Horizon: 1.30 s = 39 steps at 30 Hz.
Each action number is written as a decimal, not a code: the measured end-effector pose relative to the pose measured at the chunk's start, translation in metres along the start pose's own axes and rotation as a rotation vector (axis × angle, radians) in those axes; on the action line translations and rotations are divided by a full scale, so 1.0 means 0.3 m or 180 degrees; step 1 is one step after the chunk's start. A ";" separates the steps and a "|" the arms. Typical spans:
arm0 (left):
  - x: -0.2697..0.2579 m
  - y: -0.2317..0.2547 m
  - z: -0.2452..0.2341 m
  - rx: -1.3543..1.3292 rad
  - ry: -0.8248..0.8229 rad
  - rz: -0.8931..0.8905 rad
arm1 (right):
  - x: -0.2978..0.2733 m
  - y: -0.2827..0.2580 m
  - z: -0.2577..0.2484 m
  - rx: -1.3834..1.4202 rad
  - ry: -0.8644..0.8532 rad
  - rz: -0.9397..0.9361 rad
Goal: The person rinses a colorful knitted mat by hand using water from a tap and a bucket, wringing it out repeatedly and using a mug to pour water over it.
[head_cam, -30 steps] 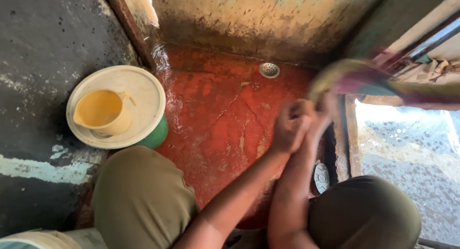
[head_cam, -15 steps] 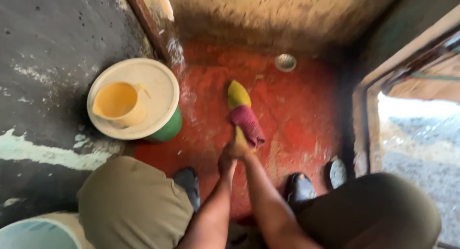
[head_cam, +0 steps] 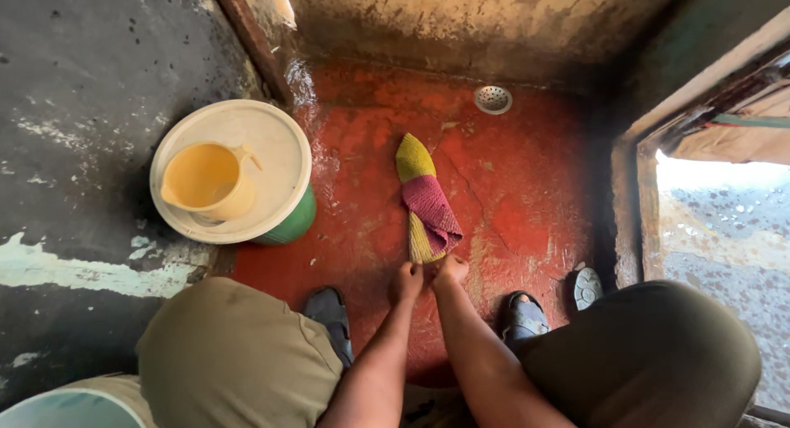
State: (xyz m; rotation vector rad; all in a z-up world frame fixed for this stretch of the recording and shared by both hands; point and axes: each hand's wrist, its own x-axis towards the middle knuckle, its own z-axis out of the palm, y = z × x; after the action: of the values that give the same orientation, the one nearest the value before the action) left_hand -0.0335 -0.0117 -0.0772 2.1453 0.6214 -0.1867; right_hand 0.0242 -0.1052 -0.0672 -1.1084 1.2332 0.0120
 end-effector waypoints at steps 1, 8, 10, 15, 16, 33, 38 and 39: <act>0.009 0.007 0.002 0.0032 -0.0032 0.0098 | 0.002 0.006 -0.009 0.0088 -0.0108 -0.0063; 0.023 0.000 0.007 -0.0013 0.0107 0.0149 | 0.043 -0.016 -0.034 -0.1003 0.0169 -0.1566; 0.012 -0.024 0.006 0.0040 0.0090 0.0039 | 0.060 -0.025 -0.034 -0.1437 0.0352 -0.1900; 0.016 -0.039 -0.005 -0.0197 -0.0170 -0.0191 | 0.105 -0.064 -0.010 -0.1983 0.0497 -0.2734; 0.018 -0.034 -0.007 -0.0277 -0.0200 -0.0199 | 0.112 -0.070 0.000 -0.1990 0.0418 -0.2520; -0.018 0.265 -0.099 -0.1292 0.0139 0.0219 | -0.033 -0.315 0.218 -0.0578 -0.1372 -0.1713; -0.040 0.499 -0.154 -0.1102 0.1087 0.1194 | -0.171 -0.578 0.184 0.2006 -0.2845 -0.0366; -0.042 0.536 -0.172 -0.1231 0.1301 0.1496 | -0.184 -0.618 0.171 0.2334 -0.3295 -0.0417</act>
State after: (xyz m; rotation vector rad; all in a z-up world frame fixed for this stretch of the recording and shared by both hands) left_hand 0.0308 -0.0555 0.0731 1.8918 0.3242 0.5936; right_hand 0.1415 -0.1366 0.0920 -0.3944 0.1730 0.0271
